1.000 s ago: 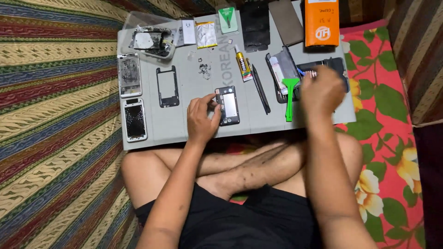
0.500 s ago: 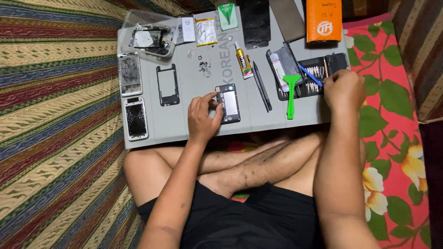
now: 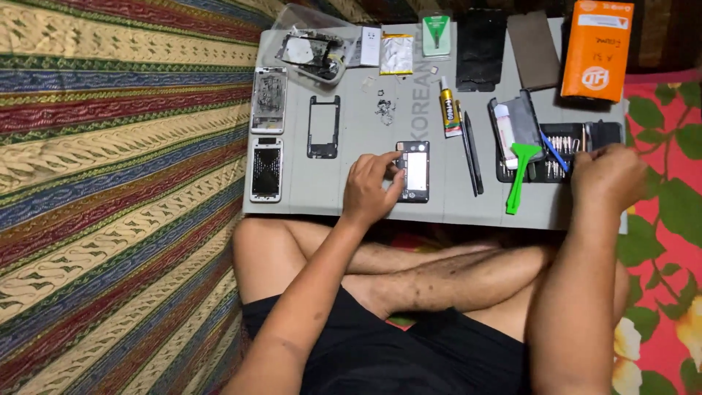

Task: A person sits on the floor and works on a board to inspect and assemble various internal components of a smartphone.

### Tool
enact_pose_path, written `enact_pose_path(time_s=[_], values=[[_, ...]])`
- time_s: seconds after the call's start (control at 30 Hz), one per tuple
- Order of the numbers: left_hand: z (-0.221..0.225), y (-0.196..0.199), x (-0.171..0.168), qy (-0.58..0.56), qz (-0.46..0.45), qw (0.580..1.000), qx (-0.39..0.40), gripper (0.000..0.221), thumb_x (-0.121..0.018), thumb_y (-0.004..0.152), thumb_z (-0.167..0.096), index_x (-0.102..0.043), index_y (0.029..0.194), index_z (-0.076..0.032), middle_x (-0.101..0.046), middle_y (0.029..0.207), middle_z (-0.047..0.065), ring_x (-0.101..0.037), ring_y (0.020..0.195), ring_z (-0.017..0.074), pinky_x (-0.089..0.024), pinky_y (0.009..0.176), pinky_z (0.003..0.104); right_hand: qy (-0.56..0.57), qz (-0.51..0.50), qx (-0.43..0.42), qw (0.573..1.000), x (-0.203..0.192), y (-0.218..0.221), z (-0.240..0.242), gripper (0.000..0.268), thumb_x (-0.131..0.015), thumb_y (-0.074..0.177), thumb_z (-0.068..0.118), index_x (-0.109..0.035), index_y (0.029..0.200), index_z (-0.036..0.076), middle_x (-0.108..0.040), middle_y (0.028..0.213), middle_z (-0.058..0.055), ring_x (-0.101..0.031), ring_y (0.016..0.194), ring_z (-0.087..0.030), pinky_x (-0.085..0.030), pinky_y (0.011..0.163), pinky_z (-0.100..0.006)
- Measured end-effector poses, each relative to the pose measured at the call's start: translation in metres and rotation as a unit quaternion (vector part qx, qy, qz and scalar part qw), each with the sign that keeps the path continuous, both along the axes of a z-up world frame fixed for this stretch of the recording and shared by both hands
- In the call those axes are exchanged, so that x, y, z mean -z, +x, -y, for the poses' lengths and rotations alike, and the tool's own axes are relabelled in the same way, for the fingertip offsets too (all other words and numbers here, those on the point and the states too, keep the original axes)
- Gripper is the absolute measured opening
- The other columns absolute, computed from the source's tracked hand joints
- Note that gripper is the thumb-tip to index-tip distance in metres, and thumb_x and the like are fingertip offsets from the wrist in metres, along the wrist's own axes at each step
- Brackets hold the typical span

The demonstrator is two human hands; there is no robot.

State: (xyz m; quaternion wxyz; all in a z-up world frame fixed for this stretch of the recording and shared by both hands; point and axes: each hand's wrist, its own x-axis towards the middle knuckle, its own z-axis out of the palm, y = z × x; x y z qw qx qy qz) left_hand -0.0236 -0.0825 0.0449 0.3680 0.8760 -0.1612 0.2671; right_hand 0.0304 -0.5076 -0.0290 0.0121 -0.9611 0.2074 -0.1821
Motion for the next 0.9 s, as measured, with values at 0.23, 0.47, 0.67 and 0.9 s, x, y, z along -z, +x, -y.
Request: enact_pose_path(time_s=[0.23, 0.47, 0.67, 0.9], values=[[-0.001, 0.000, -0.002, -0.004, 0.009, 1.000, 0.000, 0.033, -0.072, 0.085, -0.007, -0.066, 0.117, -0.007, -0.066, 0.080, -0.002, -0.059, 0.081, 0.0170, -0.049, 0.085, 0.032, 0.021, -0.019, -0.012, 1.000, -0.005, 0.001, 0.008, 0.032, -0.082, 0.091, 0.043, -0.081, 0.087, 0.012, -0.073, 0.072, -0.013, -0.065, 0.057, -0.035, -0.054, 0.055, -0.046], [-0.002, 0.000, 0.000, -0.004, 0.019, 1.000, 0.007, 0.032, -0.072, 0.085, -0.006, -0.065, 0.117, -0.007, -0.065, 0.080, -0.002, -0.058, 0.080, 0.0167, -0.049, 0.082, 0.031, -0.008, 0.001, 0.009, 1.000, -0.004, 0.005, 0.006, 0.025, -0.085, 0.085, 0.042, -0.083, 0.087, 0.018, -0.073, 0.067, -0.009, -0.064, 0.051, -0.030, -0.055, 0.053, -0.042], [-0.003, 0.001, 0.002, -0.004, 0.021, 1.000, 0.003, 0.031, -0.072, 0.085, -0.007, -0.066, 0.116, -0.007, -0.065, 0.078, -0.002, -0.058, 0.079, 0.0162, -0.049, 0.081, 0.031, 0.135, 0.226, -0.195, 0.945, -0.050, -0.013, -0.046, 0.009, -0.082, 0.097, 0.008, -0.082, 0.099, -0.001, -0.071, 0.079, -0.008, -0.057, 0.061, -0.018, -0.050, 0.060, -0.029], [-0.005, 0.007, 0.016, -0.010, 0.045, 0.999, 0.003, 0.022, -0.069, 0.091, -0.017, -0.069, 0.112, -0.011, -0.067, 0.076, 0.001, -0.067, 0.084, 0.0242, -0.054, 0.076, 0.037, 0.744, 0.100, -0.206, 0.628, -0.057, -0.021, -0.155, 0.011, -0.071, 0.096, 0.005, -0.062, 0.102, 0.004, -0.069, 0.080, -0.019, -0.067, 0.058, -0.014, -0.063, 0.054, -0.030]])
